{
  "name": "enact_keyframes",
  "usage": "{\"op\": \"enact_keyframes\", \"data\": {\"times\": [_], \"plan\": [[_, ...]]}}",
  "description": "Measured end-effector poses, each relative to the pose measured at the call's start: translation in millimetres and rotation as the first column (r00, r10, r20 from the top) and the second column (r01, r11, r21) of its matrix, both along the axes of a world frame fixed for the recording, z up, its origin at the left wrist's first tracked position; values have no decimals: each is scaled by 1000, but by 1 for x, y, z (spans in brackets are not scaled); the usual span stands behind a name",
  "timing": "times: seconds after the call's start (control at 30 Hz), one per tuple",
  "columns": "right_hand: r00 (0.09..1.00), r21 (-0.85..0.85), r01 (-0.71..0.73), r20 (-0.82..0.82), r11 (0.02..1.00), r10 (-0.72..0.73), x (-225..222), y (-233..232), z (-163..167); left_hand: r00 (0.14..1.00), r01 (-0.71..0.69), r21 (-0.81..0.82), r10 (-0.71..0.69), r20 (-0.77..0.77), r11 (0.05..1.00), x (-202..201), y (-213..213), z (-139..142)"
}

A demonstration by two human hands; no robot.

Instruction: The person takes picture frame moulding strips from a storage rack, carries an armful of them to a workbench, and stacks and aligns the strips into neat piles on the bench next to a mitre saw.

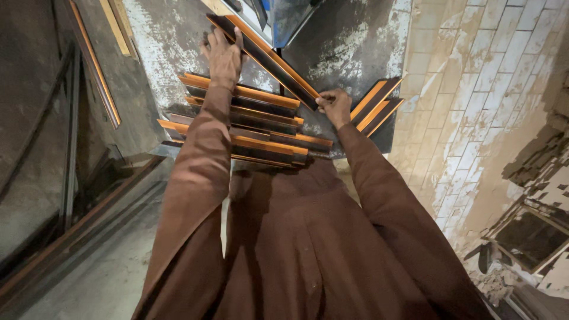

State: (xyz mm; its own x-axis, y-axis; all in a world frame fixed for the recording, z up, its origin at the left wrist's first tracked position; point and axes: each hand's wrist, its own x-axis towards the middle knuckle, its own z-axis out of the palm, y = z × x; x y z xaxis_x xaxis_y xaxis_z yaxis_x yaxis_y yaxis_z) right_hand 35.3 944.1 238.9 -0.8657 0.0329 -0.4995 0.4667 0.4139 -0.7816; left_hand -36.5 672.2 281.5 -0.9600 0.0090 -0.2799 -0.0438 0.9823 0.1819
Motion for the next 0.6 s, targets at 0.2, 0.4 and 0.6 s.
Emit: {"op": "enact_keyframes", "data": {"times": [0.2,0.4,0.6], "plan": [[1000,-22,17,-23,1000,-18,1,0,-1,1000,12,-2,-12,17,1000,0,-1,-2],[1000,13,27,2,1000,-27,-1,-2,4,998,23,-11,-23,-50,1000,-1,0,-1],[1000,114,-15,10,993,14,-3,-5,10,991,8,-10,-10,-134,1000,4,-1,11]]}}
